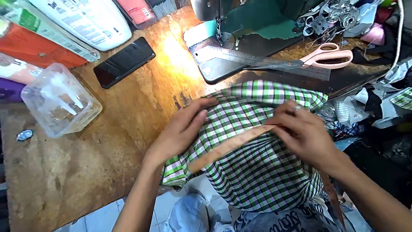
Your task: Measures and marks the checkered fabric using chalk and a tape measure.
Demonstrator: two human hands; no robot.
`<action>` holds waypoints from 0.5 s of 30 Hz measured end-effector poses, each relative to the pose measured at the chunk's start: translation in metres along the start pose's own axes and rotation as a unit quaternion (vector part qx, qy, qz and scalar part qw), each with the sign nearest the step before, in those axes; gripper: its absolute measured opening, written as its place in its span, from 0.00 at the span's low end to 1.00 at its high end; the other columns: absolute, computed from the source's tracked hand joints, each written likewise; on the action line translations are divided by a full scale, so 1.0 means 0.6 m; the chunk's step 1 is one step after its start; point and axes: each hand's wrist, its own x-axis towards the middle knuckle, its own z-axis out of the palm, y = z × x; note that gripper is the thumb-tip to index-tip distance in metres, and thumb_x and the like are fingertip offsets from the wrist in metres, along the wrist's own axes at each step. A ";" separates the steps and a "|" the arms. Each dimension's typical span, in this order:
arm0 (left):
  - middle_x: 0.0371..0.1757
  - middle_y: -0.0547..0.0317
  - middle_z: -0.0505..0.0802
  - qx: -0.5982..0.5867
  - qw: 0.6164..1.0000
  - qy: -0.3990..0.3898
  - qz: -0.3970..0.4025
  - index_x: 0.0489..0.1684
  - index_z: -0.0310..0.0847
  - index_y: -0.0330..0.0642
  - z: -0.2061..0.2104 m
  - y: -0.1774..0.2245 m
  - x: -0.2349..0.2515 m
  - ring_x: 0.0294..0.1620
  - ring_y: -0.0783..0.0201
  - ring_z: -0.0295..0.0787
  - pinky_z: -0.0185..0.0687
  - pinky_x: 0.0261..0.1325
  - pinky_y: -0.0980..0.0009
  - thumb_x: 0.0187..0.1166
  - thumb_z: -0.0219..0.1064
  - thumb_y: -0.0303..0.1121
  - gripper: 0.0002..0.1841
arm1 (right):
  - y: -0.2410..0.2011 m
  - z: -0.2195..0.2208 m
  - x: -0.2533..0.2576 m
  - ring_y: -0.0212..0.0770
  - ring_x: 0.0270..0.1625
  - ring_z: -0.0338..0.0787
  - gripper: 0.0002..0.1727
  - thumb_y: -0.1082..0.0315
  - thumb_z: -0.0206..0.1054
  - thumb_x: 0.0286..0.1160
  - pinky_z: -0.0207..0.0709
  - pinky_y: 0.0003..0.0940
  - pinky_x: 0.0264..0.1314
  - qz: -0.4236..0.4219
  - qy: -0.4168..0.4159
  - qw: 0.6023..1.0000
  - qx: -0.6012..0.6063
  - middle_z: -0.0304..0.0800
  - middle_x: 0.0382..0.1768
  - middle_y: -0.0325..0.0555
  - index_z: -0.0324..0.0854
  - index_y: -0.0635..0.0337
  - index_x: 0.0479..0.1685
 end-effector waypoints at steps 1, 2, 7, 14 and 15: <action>0.75 0.57 0.85 -0.031 0.999 0.025 -0.002 0.78 0.73 0.38 -0.003 -0.014 -0.006 0.77 0.68 0.79 0.72 0.82 0.63 0.94 0.40 0.41 0.25 | 0.007 -0.015 -0.011 0.40 0.47 0.87 0.11 0.68 0.64 0.78 0.82 0.34 0.49 0.021 0.036 0.999 0.019 0.86 0.49 0.53 0.92 0.60 0.43; 0.74 0.57 0.86 -0.052 0.997 0.050 -0.002 0.76 0.74 0.37 -0.004 -0.024 -0.012 0.76 0.67 0.80 0.73 0.81 0.64 0.94 0.41 0.40 0.24 | 0.014 -0.031 -0.023 0.37 0.50 0.85 0.10 0.68 0.65 0.79 0.81 0.31 0.53 0.051 0.066 0.996 0.022 0.84 0.55 0.54 0.92 0.61 0.45; 0.76 0.56 0.85 -0.032 0.995 0.087 0.023 0.79 0.71 0.36 0.005 -0.035 -0.037 0.79 0.65 0.79 0.74 0.83 0.64 0.92 0.49 0.36 0.22 | 0.058 -0.036 -0.061 0.38 0.44 0.88 0.09 0.68 0.67 0.74 0.83 0.39 0.46 0.100 0.053 0.993 -0.025 0.80 0.74 0.60 0.93 0.60 0.42; 0.79 0.58 0.83 0.070 0.995 0.063 -0.015 0.85 0.68 0.43 0.003 -0.025 -0.104 0.82 0.67 0.75 0.69 0.84 0.64 0.86 0.61 0.41 0.28 | 0.060 -0.040 -0.045 0.19 0.47 0.87 0.10 0.66 0.68 0.75 0.82 0.14 0.49 0.036 0.060 0.990 0.122 0.90 0.54 0.41 0.92 0.63 0.40; 0.81 0.59 0.81 0.066 0.996 0.053 -0.022 0.87 0.66 0.43 -0.002 -0.022 -0.118 0.84 0.67 0.72 0.67 0.86 0.62 0.84 0.63 0.42 0.31 | 0.054 -0.065 -0.029 0.16 0.44 0.85 0.09 0.63 0.69 0.77 0.81 0.12 0.44 0.026 0.044 0.989 0.139 0.89 0.55 0.35 0.92 0.58 0.43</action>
